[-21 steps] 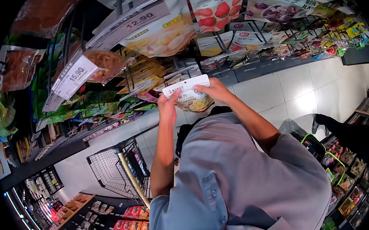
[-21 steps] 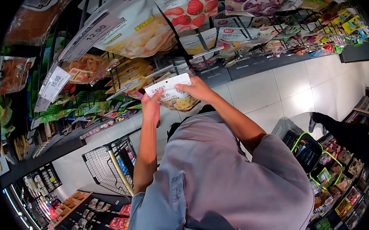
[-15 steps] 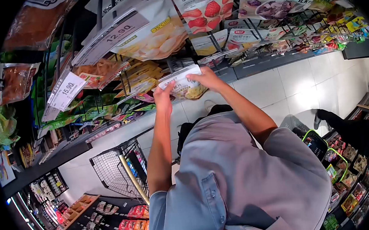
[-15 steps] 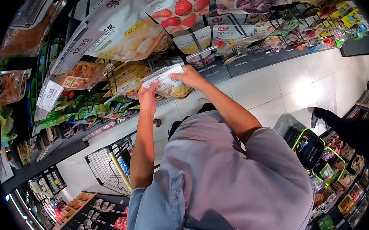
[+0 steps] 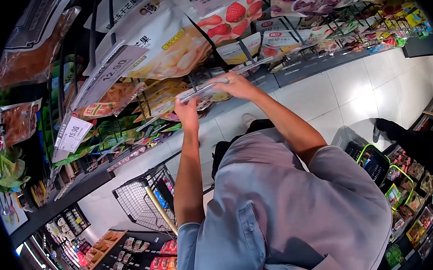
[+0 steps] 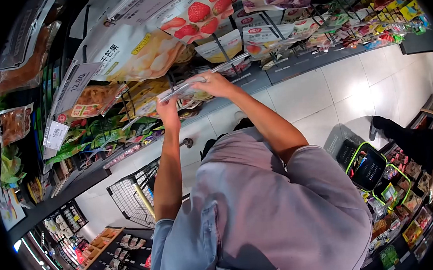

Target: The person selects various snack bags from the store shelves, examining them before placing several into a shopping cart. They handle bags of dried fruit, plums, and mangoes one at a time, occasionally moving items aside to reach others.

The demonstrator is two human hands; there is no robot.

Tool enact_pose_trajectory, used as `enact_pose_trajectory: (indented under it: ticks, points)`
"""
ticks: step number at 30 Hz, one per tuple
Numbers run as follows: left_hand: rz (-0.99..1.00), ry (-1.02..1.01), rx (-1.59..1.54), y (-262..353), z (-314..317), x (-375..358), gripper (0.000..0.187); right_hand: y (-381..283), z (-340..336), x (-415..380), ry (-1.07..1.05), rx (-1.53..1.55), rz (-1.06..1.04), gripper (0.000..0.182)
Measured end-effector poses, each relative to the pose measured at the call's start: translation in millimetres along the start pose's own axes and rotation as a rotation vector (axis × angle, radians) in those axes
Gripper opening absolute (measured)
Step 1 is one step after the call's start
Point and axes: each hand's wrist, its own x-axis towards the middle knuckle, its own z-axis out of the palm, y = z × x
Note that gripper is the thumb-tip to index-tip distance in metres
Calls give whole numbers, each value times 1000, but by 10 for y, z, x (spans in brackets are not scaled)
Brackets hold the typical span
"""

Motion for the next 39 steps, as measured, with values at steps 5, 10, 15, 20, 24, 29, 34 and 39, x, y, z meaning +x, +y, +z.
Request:
enact_pose_trajectory:
  ticks: [5,10,15,20,24,29,34,39]
  points:
    - [15,69,-6,97,56,-23,19,211,55,188,4,4,39,30]
    - [34,104,8,40,31,-28,20,94,84,187,10,91,-63,26]
    - [18,100,-23,42,26,-52,21,-50,60,135,0,39,25,23]
    - [-45,51,7,113,39,-74,21,99,79,149,18,100,36,22]
    - [-74,78,-78,138,76,-65,27,-35,86,111,46,133,58,26]
    - [-85,121,64,234,153,-15,35,-29,89,205,109,82,141,36]
    - [-77,120,99,230,210,152,42,25,116,387,238,78,67,34]
    - [-7,120,28,-124,217,485,47,107,103,565,402,-324,83,70]
